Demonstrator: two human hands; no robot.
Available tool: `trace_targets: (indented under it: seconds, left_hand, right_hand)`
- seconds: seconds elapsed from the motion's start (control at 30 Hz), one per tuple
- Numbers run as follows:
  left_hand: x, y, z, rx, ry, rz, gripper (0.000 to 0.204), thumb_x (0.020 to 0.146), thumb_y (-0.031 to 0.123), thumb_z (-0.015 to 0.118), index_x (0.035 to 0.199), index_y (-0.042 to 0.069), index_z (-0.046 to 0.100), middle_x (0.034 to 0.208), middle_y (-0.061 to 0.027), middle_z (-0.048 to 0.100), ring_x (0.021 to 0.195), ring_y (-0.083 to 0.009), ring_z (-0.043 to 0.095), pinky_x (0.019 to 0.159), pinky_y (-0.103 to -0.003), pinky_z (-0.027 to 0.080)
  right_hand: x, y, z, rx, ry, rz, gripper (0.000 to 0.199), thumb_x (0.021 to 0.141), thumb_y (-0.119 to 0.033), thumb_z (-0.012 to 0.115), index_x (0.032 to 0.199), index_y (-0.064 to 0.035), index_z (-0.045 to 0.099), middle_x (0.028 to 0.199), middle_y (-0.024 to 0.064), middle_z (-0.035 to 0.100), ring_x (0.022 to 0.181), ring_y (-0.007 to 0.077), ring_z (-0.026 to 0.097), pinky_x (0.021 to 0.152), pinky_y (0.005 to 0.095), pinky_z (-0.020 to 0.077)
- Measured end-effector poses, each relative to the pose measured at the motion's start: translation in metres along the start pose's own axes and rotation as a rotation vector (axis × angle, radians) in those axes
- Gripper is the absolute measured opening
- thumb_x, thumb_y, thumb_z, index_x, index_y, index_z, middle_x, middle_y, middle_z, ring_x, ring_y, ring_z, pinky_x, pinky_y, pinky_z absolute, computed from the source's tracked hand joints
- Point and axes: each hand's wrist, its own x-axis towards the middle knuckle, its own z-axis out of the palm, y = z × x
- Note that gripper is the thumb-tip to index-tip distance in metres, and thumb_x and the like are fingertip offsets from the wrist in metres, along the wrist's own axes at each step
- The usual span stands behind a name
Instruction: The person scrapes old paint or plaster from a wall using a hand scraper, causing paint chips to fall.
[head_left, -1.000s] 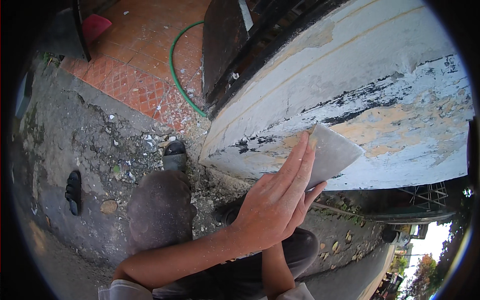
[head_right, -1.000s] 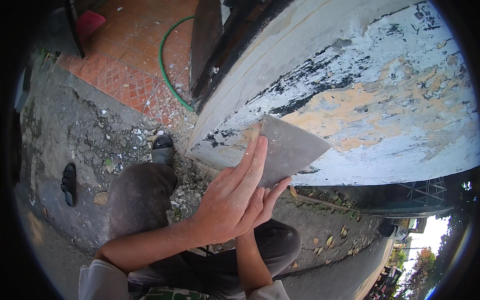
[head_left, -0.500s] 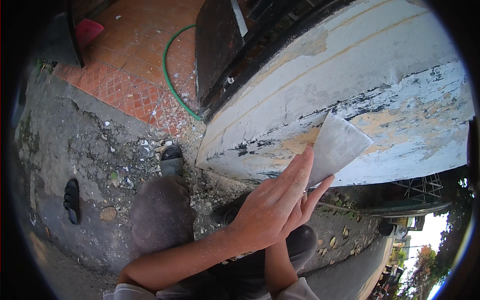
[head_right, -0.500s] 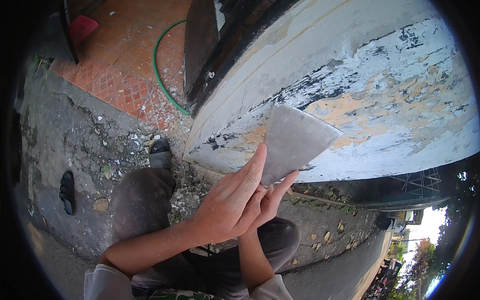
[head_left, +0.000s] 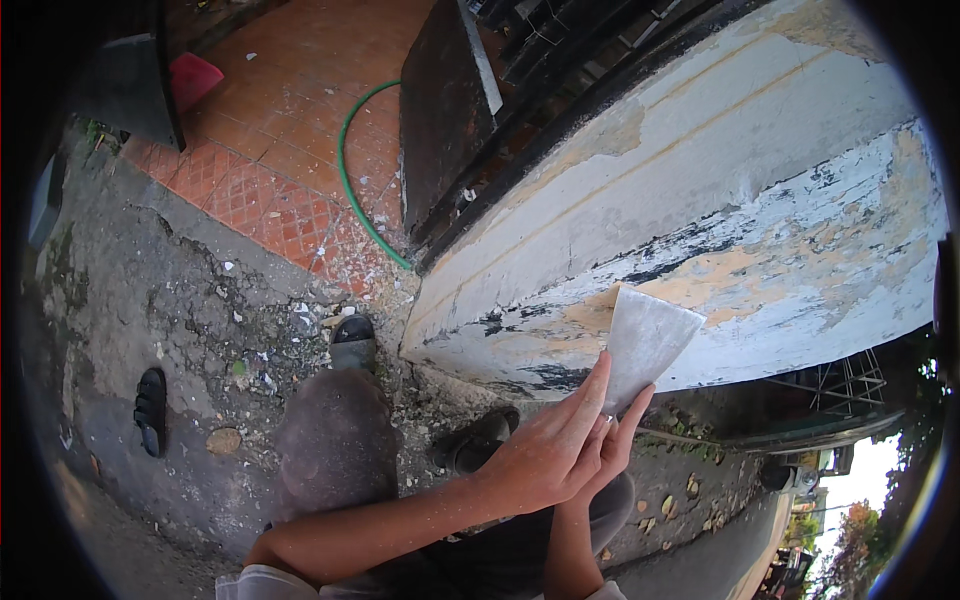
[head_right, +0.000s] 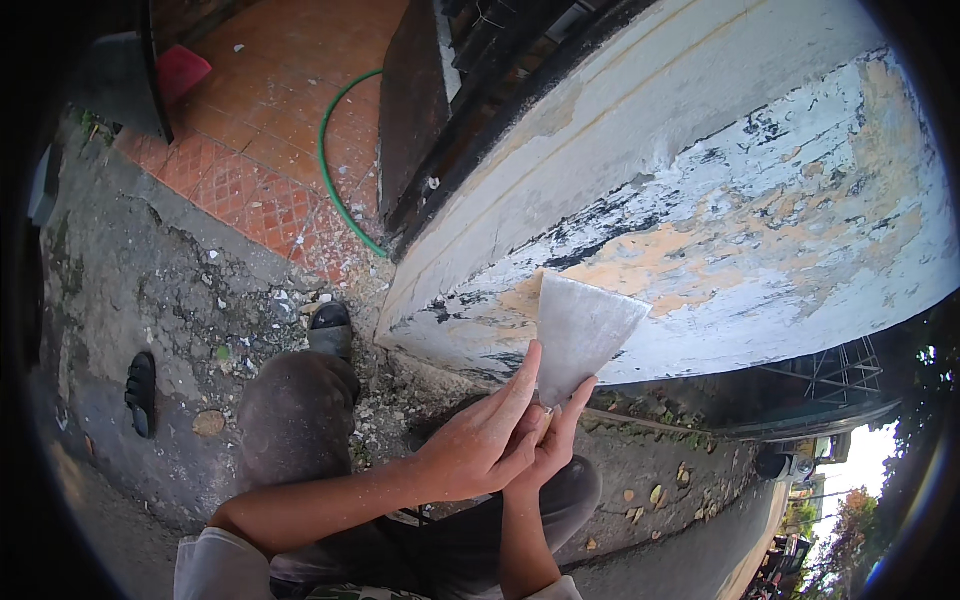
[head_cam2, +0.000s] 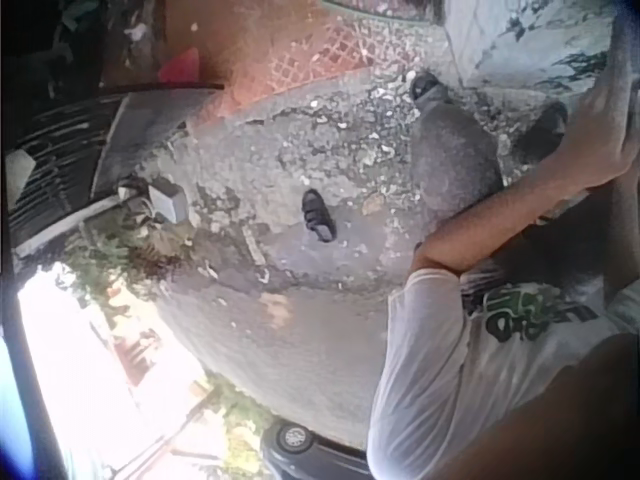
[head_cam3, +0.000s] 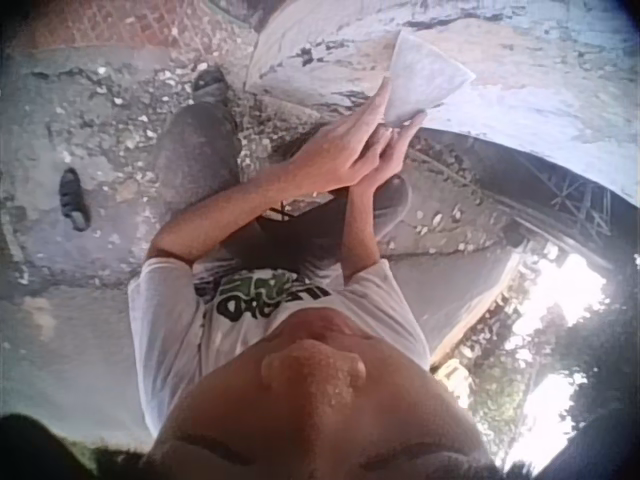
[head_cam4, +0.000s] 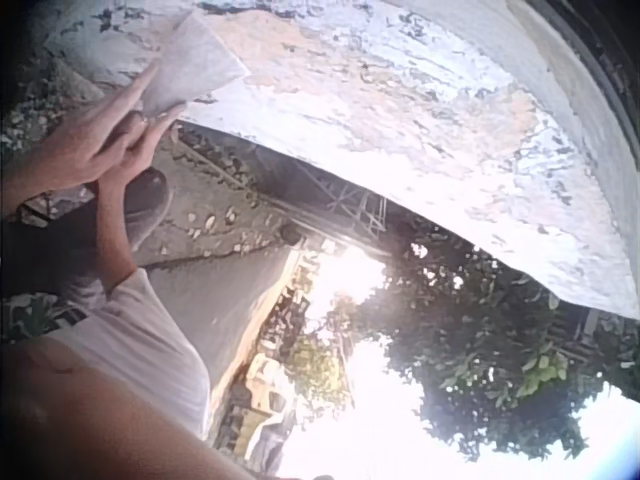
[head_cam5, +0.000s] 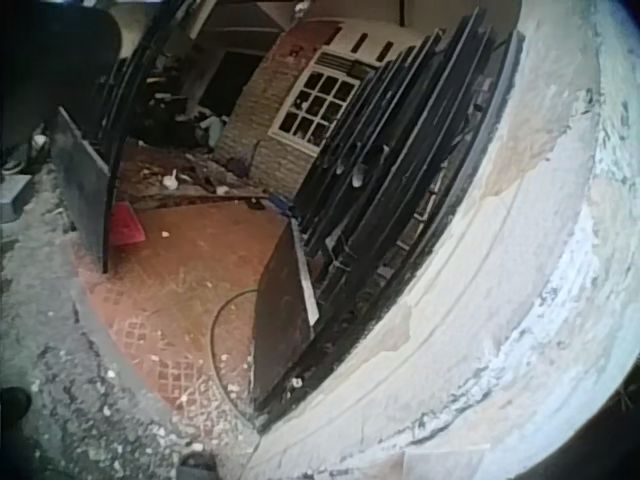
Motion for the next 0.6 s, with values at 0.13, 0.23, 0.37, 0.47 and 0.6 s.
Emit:
trace_targets:
  seconds: [0.13, 0.23, 0.37, 0.47, 0.6]
  left_hand:
    - [0.001, 0.002, -0.001, -0.063, -0.054, -0.042, 0.074, 0.095, 0.011, 0.05, 0.149, -0.009, 0.003, 0.152, -0.0309, 0.018, 0.133, -0.0416, 0.039, 0.108, -0.042, 0.034]
    - [0.006, -0.001, -0.005, -0.089, -0.076, -0.055, 0.074, 0.095, 0.011, 0.049, 0.15, -0.004, 0.002, 0.154, -0.0291, 0.015, 0.135, -0.0397, 0.038, 0.109, -0.041, 0.033]
    - [0.005, -0.008, 0.001, -0.12, -0.044, -0.092, 0.072, 0.097, 0.013, 0.048, 0.152, 0.001, 0.004, 0.127, -0.0299, 0.05, 0.112, -0.0414, 0.056, 0.095, -0.042, 0.045]
    - [0.007, -0.007, 0.001, -0.162, -0.07, -0.147, 0.074, 0.096, 0.012, 0.048, 0.153, 0.002, 0.001, 0.119, -0.0279, 0.055, 0.112, -0.0401, 0.056, 0.096, -0.042, 0.044]
    - [0.007, -0.008, 0.004, -0.157, -0.062, -0.118, 0.072, 0.096, 0.011, 0.048, 0.153, 0.001, 0.006, 0.125, -0.028, 0.052, 0.114, -0.0386, 0.056, 0.097, -0.04, 0.043]
  right_hand:
    - [0.003, -0.007, 0.004, 0.06, 0.017, 0.039, 0.062, 0.1, -0.02, 0.049, 0.149, 0.0049, 0.02, 0.095, 0.0027, 0.061, 0.073, 0.0049, 0.052, 0.067, 0.0199, 0.0437]
    - [0.011, 0.004, 0.005, -0.015, 0.029, -0.084, 0.06, 0.1, -0.017, 0.049, 0.149, 0.0051, 0.021, 0.094, 0.0018, 0.06, 0.069, 0.0035, 0.049, 0.062, 0.0184, 0.0419]
    - [0.018, 0.014, 0.008, -0.019, 0.047, -0.073, 0.059, 0.098, -0.013, 0.05, 0.148, 0.0054, 0.024, 0.102, 0.0073, 0.066, 0.072, 0.0071, 0.057, 0.063, 0.0201, 0.0479]
    - [0.021, 0.018, 0.003, 0.021, 0.003, -0.046, 0.058, 0.097, -0.011, 0.051, 0.147, 0.0059, 0.026, 0.104, 0.0112, 0.067, 0.075, 0.0091, 0.06, 0.065, 0.0215, 0.0504]
    - [0.022, 0.021, 0.004, 0.09, 0.008, -0.066, 0.06, 0.101, -0.019, 0.049, 0.148, 0.0055, 0.022, 0.074, -0.0046, 0.053, 0.064, 0.0012, 0.044, 0.058, 0.0176, 0.0357]
